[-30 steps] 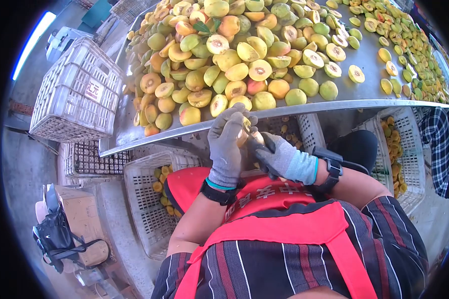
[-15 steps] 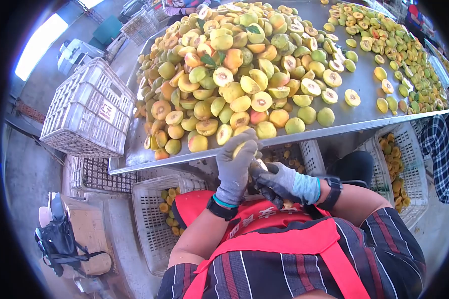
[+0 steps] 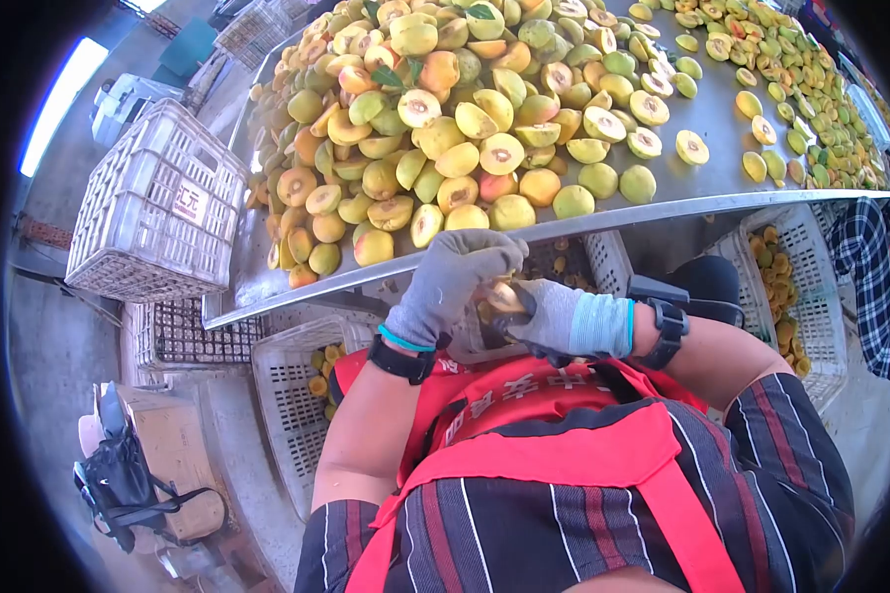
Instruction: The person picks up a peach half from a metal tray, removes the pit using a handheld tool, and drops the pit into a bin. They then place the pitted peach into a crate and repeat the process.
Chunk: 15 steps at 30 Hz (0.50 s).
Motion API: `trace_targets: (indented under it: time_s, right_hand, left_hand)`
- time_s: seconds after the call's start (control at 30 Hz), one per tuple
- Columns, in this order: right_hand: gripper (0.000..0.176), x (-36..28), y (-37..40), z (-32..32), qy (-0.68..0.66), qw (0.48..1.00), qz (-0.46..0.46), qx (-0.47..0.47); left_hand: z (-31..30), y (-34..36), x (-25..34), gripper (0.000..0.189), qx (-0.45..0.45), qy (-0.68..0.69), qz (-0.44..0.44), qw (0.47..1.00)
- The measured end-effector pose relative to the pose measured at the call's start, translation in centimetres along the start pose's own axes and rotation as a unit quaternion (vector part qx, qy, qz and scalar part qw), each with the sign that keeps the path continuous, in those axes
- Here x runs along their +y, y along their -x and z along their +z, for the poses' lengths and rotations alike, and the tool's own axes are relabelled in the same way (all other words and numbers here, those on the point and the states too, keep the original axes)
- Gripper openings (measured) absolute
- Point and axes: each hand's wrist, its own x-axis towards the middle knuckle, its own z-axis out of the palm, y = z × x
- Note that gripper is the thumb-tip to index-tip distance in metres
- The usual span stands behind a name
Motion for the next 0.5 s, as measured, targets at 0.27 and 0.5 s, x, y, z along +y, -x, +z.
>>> trace_targets:
  time_s: [0.27,0.5]
  right_hand:
    - [0.02,2.4,-0.3,-0.3,-0.438,0.884,0.017,-0.163]
    - [0.02,3.0,-0.5,0.1,-0.523,0.826,-0.075,-0.198]
  left_hand:
    - [2.2,-0.1,-2.3,0.029,0.023,0.276,0.129,0.952]
    - [1.1,-1.1,-2.4,0.029,0.121,0.453,0.178,0.865]
